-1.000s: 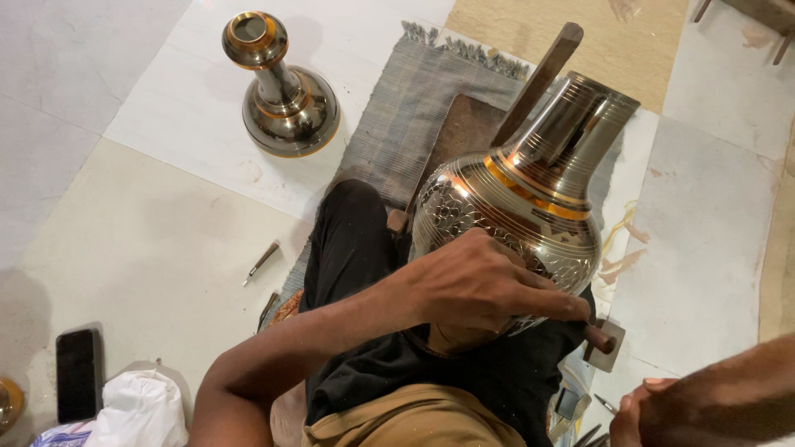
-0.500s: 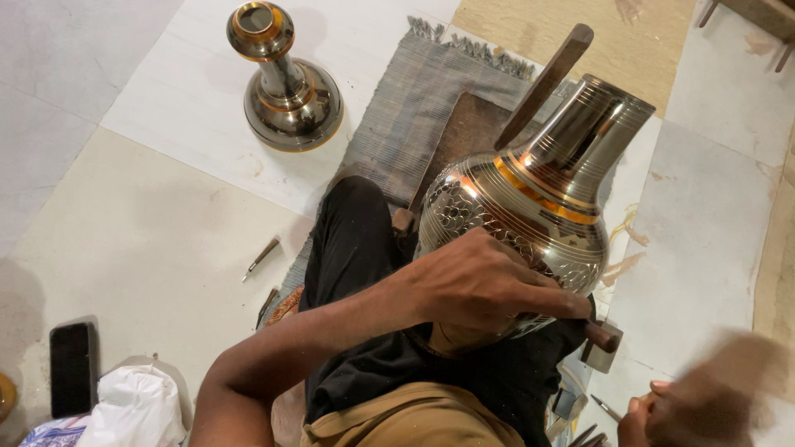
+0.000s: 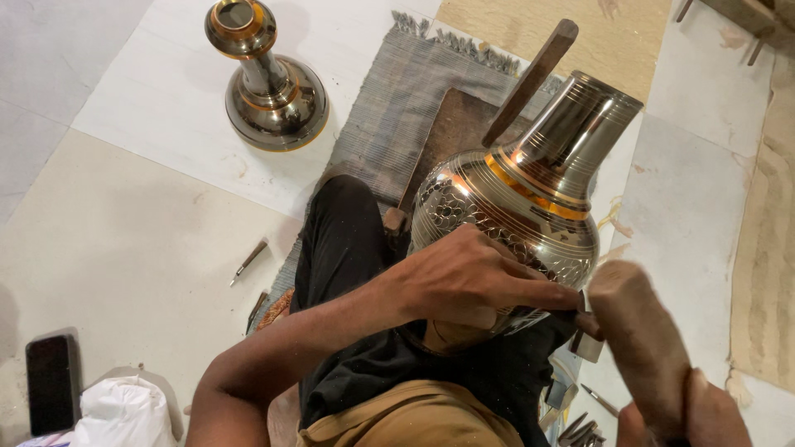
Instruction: The person is sitting on the floor and using a hammer and chisel to engrave a decorative pattern onto a silver metal vase. They hold the chisel against the vase and strike it repeatedly with a wooden mallet to create the design.
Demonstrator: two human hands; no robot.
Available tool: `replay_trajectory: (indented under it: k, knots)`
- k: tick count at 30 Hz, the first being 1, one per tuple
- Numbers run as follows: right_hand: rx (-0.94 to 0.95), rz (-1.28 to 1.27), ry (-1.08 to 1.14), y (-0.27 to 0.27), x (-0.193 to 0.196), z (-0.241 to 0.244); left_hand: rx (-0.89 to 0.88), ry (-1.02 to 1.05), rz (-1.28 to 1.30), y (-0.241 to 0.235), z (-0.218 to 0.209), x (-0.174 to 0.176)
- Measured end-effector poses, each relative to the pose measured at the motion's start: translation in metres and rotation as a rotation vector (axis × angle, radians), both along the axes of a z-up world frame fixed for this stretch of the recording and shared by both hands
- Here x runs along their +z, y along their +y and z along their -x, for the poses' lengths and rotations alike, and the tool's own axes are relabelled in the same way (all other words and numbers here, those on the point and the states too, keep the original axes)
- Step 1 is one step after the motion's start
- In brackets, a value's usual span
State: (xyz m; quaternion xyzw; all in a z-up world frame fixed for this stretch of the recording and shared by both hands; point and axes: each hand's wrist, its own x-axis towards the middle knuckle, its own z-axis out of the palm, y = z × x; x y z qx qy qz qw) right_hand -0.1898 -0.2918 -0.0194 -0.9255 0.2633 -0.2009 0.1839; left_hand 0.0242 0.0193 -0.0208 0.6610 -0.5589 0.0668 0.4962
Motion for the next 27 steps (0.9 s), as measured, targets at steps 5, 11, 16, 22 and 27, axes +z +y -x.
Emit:
replay_trajectory:
  k: [5,11,16,22,27]
  knots:
    - [0.016,-0.032,-0.06,0.039,0.01,0.003,-0.01,-0.099,0.0,0.003,-0.005,0.01]
    - [0.343,0.047,-0.102,0.078,0.064,0.004,0.002,-0.061,-0.008,0.016,-0.008,0.014]
    - [0.41,0.128,-0.061,0.092,0.085,-0.004,-0.033,-0.097,-0.046,0.024,-0.011,0.02]
    - [0.566,0.132,-0.12,0.086,0.081,-0.011,0.001,-0.041,-0.002,0.024,-0.008,0.025]
    - [0.67,-0.088,-0.411,0.092,0.067,-0.013,-0.061,-0.098,-0.021,0.027,-0.017,0.028]
